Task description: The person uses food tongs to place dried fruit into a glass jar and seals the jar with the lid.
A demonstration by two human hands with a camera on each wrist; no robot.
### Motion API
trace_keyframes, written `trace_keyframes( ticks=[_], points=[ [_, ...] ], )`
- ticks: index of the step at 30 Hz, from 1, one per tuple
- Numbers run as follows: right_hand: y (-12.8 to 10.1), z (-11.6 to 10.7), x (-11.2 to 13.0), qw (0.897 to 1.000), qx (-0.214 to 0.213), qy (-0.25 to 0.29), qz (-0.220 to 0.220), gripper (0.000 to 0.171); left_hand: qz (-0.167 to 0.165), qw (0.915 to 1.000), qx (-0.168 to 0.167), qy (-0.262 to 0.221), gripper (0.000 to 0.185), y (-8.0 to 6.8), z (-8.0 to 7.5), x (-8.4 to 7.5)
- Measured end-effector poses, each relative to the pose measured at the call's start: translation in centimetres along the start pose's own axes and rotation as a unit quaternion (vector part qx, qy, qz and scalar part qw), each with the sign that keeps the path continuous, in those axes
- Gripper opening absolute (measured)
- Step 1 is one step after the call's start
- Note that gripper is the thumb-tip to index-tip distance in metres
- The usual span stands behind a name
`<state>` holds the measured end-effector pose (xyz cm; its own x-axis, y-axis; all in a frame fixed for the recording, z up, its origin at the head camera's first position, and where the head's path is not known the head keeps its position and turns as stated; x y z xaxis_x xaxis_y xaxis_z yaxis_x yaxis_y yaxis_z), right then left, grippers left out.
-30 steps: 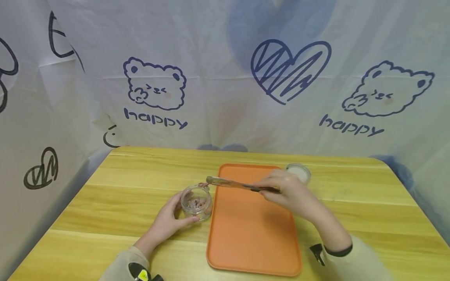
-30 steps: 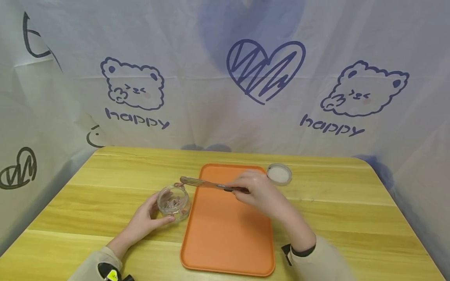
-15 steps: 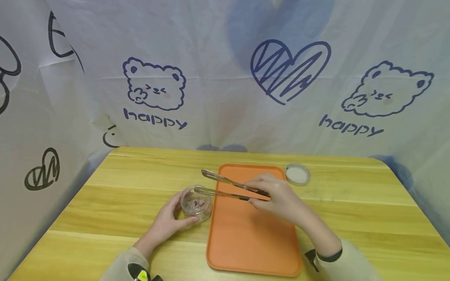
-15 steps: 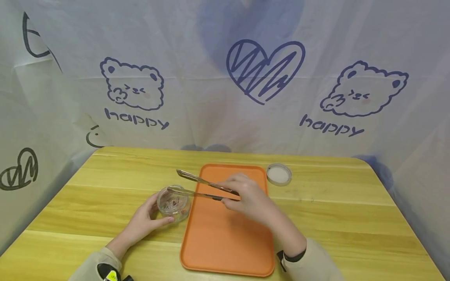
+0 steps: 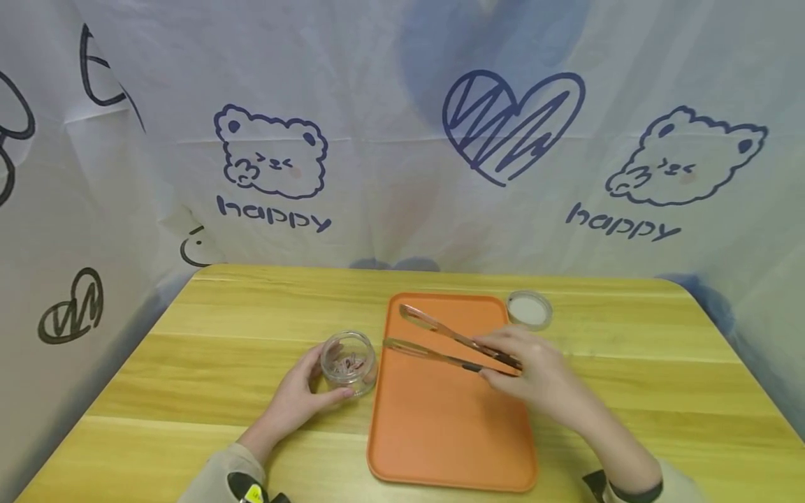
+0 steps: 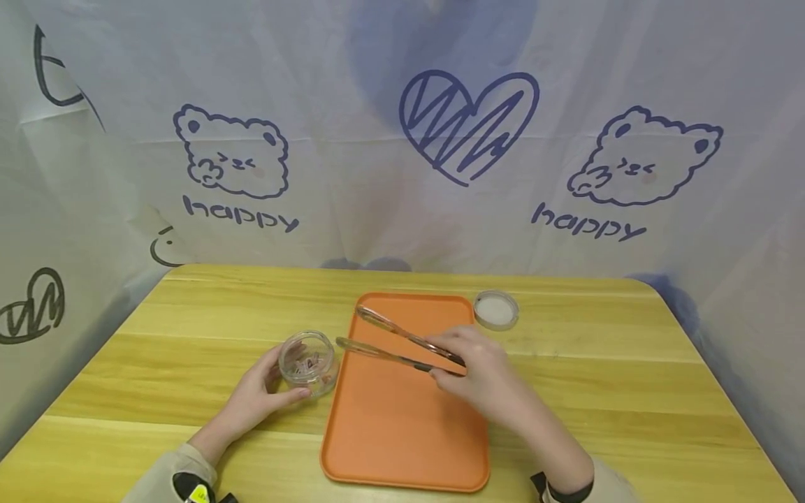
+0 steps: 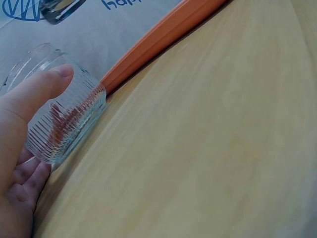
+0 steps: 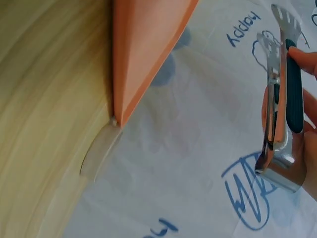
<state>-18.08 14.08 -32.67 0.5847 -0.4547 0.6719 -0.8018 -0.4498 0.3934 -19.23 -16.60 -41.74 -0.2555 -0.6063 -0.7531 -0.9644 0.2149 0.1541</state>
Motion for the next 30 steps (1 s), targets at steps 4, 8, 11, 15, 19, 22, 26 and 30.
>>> trace_keyframes(
  ticks=[4,8,11,15,19,22,26,30],
  points=[
    [-1.3,-2.1,-0.6,0.998,-0.049,-0.024,0.045,0.041,-0.001,1.0000,0.000,0.002,0.082,0.0,0.0,-0.1],
    [-3.0,-4.0,-1.3,0.993,-0.093,-0.049,0.057,0.040,0.004,1.0000,0.000,0.008,0.082,0.0,0.0,0.0],
    [-4.2,-4.9,-1.9,0.990,-0.106,-0.061,0.072,0.039,0.006,1.0000,-0.003,0.005,0.083,0.2,0.4,1.1],
    [-5.5,-5.9,-2.4,0.985,-0.124,-0.076,0.090,0.040,0.005,1.0000,-0.006,0.003,0.085,0.5,0.9,2.8],
    [-6.6,-6.6,-3.0,0.980,-0.139,-0.088,0.116,0.041,0.008,0.9999,-0.007,0.002,0.086,0.7,1.0,3.4],
    [-7.4,-6.9,-3.9,0.975,-0.142,-0.089,0.146,0.041,0.012,0.9999,-0.008,-0.002,0.086,0.7,1.0,3.4],
    [-8.6,-6.8,-5.0,0.970,-0.141,-0.081,0.183,0.044,0.013,0.9999,-0.005,-0.005,0.085,0.7,1.0,3.3],
    [-9.7,-6.8,-5.8,0.966,-0.142,-0.081,0.201,0.046,0.011,0.9999,-0.003,-0.008,0.085,0.7,1.0,3.3]
  ],
)
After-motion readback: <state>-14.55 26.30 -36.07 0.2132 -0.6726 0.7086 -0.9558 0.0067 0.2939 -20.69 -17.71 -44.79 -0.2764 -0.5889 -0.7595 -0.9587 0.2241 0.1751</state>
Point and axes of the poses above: each hand's wrist, its own y-axis towards the middle knuckle, its own z-axis out of the palm, x = y × z, the point moved 7 cm from there along y, towards the middle knuckle, and after that the axes turned 14 degrees about y, right-handed, at the moved point
